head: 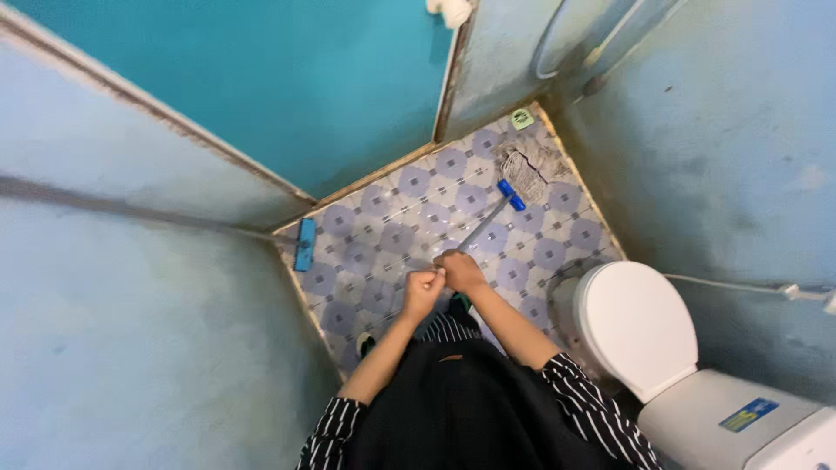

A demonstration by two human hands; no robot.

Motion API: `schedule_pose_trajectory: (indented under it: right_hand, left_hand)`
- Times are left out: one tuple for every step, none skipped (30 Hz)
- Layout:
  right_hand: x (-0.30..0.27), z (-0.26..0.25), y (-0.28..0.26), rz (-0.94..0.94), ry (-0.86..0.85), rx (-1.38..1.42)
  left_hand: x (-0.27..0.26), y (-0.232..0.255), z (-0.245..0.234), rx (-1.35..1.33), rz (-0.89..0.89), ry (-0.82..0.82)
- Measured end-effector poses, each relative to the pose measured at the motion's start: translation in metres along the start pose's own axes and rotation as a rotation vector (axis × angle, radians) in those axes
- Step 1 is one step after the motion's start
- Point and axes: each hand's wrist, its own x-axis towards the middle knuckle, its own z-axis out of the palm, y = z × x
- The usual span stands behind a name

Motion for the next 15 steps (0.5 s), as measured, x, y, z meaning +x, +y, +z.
schedule_pose_trajectory:
  right_hand:
    - [0.001,0.007,-0.024,-0.035,0.009,0.013]
    - [0.003,0.013,-0.047,-0.07,0.019,0.027]
    - [0.006,0.019,-0.069,-0.104,0.029,0.041]
    - [0.008,0.027,-0.09,-0.094,0.004,0.002]
    - [0.011,0.035,-0.11,-0.084,-0.02,-0.036]
    - [0.013,0.043,-0.128,-0.073,-0.044,-0.078]
    - [0.017,0.052,-0.146,-0.087,-0.018,-0.066]
    - [0.02,0.061,-0.162,-0.098,0.007,-0.056]
    - [0.023,0.07,-0.177,-0.109,0.031,-0.046]
    - [0.023,0.078,-0.189,-0.127,0.031,-0.01]
    - [0.022,0.085,-0.199,-0.145,0.032,0.027]
    - [0.022,0.088,-0.206,-0.161,0.035,0.062]
    - [0.018,0.089,-0.211,-0.186,0.07,0.11]
    - [0.014,0.09,-0.216,-0.21,0.107,0.159]
    - [0.011,0.09,-0.219,-0.234,0.145,0.207]
  left_hand:
    - [-0.011,0.001,-0.021,0.024,-0.072,0.002]
    - [-0.021,0.004,-0.043,0.049,-0.144,0.005]
    - [-0.03,0.007,-0.065,0.063,-0.14,0.0]
    - [-0.038,0.01,-0.089,0.077,-0.134,-0.006]
    - [-0.044,0.013,-0.112,0.091,-0.129,-0.012]
    - [-0.048,0.017,-0.133,0.108,-0.12,-0.011]
    - [-0.052,0.022,-0.154,0.125,-0.112,-0.009]
    - [-0.057,0.025,-0.171,0.139,-0.105,-0.01]
    - [-0.063,0.028,-0.188,0.143,-0.14,-0.014]
    - [-0.07,0.031,-0.203,0.145,-0.175,-0.022]
    - [-0.076,0.032,-0.216,0.148,-0.21,-0.029]
    - [-0.08,0.032,-0.226,0.102,-0.173,-0.056]
    - [-0.085,0.031,-0.233,0.056,-0.137,-0.083]
    - [-0.087,0.029,-0.236,0.01,-0.099,-0.112]
    - [-0.089,0.028,-0.236,-0.008,-0.09,-0.115]
